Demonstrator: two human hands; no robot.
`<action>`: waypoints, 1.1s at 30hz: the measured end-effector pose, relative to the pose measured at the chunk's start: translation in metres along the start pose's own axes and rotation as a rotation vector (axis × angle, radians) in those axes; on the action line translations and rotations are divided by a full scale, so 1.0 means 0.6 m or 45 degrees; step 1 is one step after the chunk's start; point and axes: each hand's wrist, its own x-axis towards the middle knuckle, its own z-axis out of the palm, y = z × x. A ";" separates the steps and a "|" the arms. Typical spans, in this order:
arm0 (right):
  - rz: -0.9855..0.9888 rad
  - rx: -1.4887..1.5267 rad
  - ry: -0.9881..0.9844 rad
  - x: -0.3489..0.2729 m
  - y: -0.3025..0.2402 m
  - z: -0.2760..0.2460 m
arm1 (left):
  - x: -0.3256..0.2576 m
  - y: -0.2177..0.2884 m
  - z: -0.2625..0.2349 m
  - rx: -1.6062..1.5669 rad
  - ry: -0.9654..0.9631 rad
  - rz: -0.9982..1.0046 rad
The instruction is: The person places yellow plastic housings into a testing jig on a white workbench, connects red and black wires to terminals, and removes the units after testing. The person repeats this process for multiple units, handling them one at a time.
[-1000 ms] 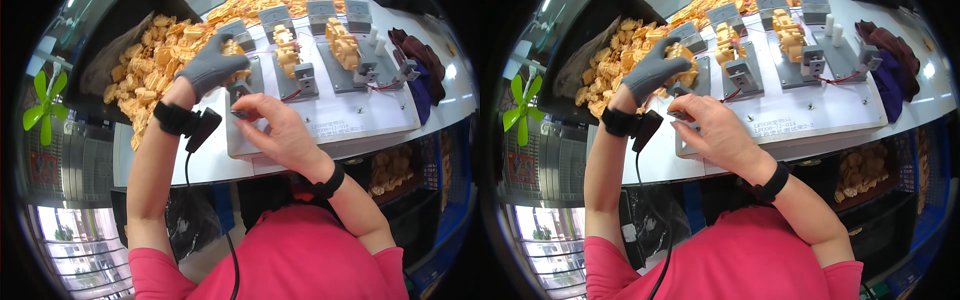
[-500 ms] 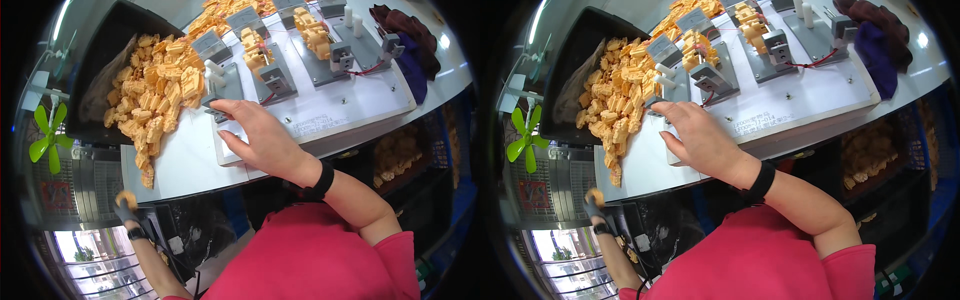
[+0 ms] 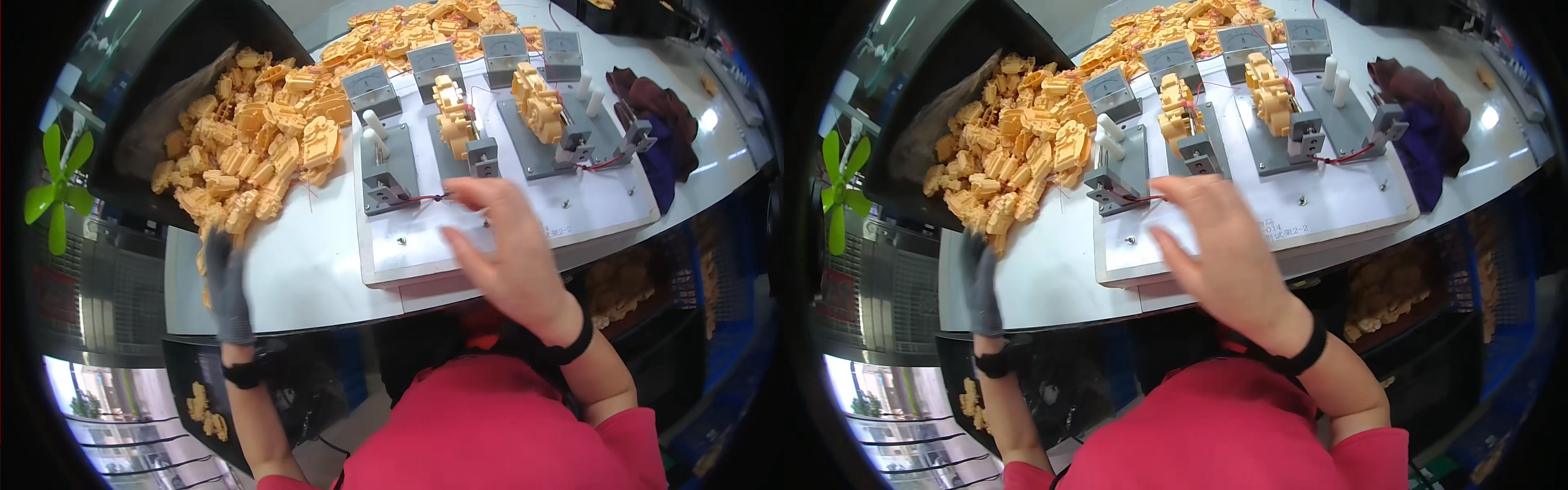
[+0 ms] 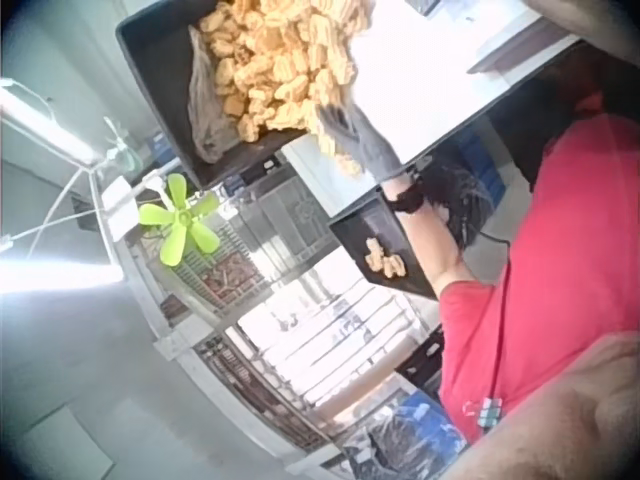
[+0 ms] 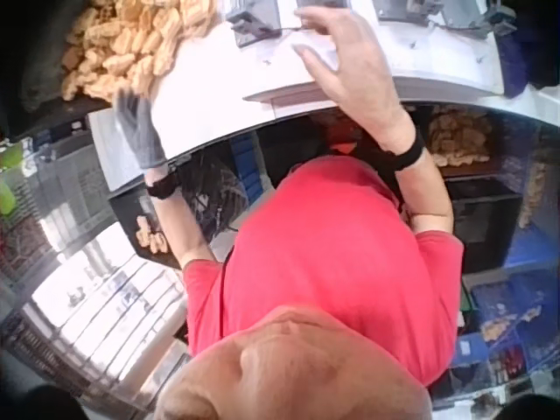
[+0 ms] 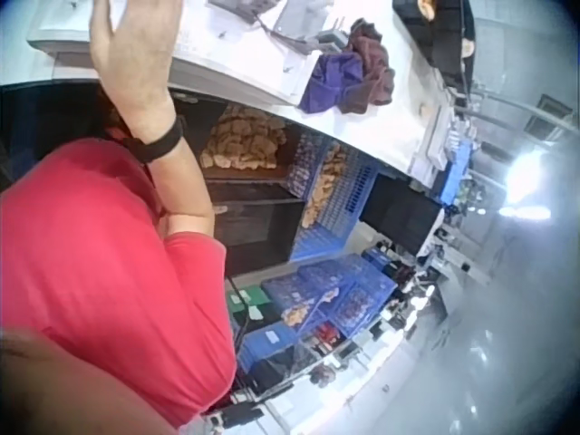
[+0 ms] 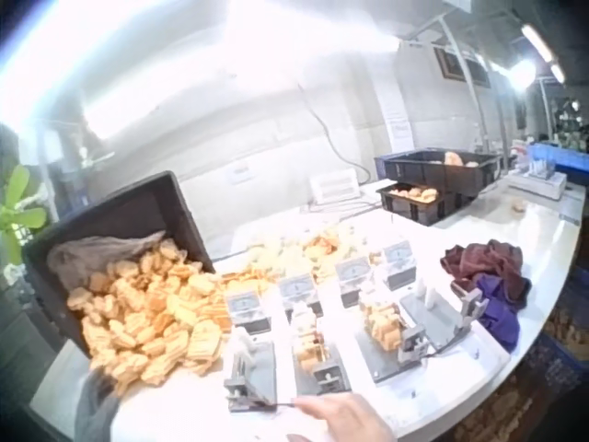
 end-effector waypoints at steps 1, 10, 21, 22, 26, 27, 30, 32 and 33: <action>0.025 -0.129 -0.022 -0.001 0.006 -0.024 | -0.002 0.016 0.058 -0.007 -0.127 0.186; 0.032 -0.497 -0.237 -0.012 0.046 -0.050 | -0.073 0.073 0.243 0.318 -0.404 0.471; 0.089 -0.427 -0.218 -0.012 0.048 -0.049 | -0.076 0.063 0.246 0.272 -0.403 0.405; 0.084 -0.444 -0.205 -0.014 0.049 -0.049 | -0.075 0.065 0.247 0.284 -0.399 0.412; 0.037 -0.468 -0.151 -0.019 0.058 -0.047 | -0.076 0.060 0.250 0.330 -0.375 0.385; 0.010 -0.475 -0.148 -0.020 0.061 -0.048 | -0.077 0.061 0.249 0.218 -0.399 0.370; -0.035 -0.478 -0.135 -0.021 0.062 -0.048 | -0.082 0.054 0.240 0.256 -0.442 0.266; -0.046 -0.501 -0.094 -0.024 0.063 -0.052 | -0.079 0.057 0.243 0.217 -0.458 0.242; -0.046 -0.498 -0.079 -0.026 0.064 -0.047 | -0.080 0.059 0.245 0.196 -0.435 0.261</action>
